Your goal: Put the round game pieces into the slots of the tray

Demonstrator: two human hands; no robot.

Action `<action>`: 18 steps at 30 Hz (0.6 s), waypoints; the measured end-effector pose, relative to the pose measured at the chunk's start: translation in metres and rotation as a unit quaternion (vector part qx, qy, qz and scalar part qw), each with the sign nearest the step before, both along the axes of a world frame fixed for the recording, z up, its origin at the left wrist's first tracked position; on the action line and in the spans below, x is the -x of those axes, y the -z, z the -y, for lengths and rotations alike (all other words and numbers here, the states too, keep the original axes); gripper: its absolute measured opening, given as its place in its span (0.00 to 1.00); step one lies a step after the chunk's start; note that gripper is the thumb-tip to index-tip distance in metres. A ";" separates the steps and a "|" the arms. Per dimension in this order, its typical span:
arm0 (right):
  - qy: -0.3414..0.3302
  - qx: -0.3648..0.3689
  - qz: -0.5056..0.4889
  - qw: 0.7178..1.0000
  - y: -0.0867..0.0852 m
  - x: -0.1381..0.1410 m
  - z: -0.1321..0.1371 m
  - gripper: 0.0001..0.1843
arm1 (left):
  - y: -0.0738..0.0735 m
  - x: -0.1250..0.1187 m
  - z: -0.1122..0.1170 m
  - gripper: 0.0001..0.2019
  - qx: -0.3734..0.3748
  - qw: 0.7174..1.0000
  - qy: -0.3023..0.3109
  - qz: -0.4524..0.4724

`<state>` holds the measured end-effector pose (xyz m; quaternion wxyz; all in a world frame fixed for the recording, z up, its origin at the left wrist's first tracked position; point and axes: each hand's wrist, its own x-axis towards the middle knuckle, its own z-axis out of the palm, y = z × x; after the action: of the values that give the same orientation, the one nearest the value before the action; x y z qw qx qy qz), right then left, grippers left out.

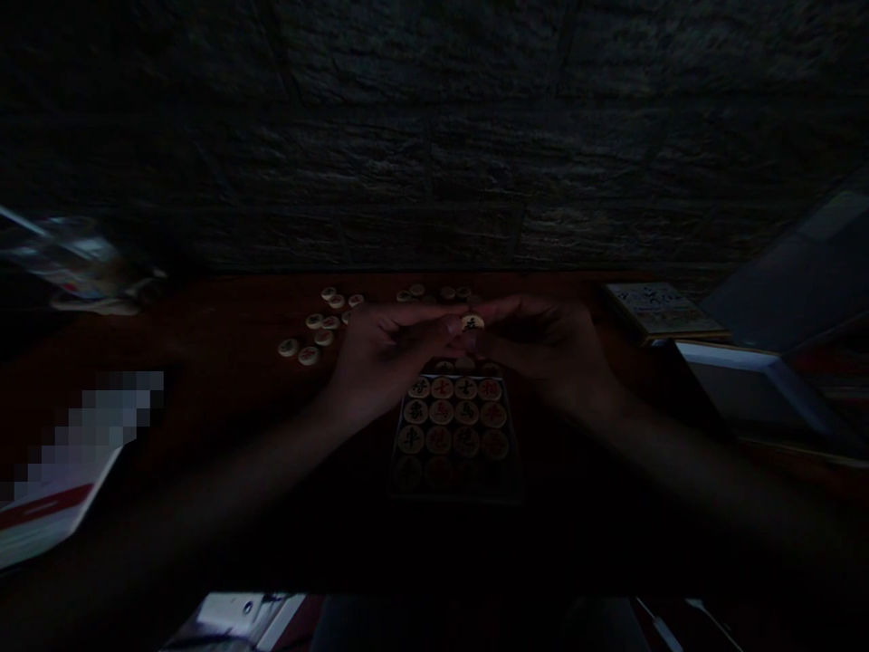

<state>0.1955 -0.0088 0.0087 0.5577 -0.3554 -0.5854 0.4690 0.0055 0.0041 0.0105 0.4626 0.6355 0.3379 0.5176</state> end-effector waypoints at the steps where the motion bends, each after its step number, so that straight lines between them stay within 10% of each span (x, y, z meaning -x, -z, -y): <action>1: 0.002 0.003 -0.001 1.000 0.000 0.000 0.000 0.16 | 0.000 0.000 0.001 0.11 -0.002 1.000 0.004 -0.001; 18: 0.003 0.038 -0.051 0.998 0.001 0.004 0.002 0.13 | 0.002 0.001 0.006 0.12 -0.118 0.992 0.000 -0.054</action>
<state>0.1913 -0.0111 0.0080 0.5741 -0.3541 -0.5369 0.5067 0.0046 -0.0021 0.0084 0.3656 0.7127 0.2987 0.5189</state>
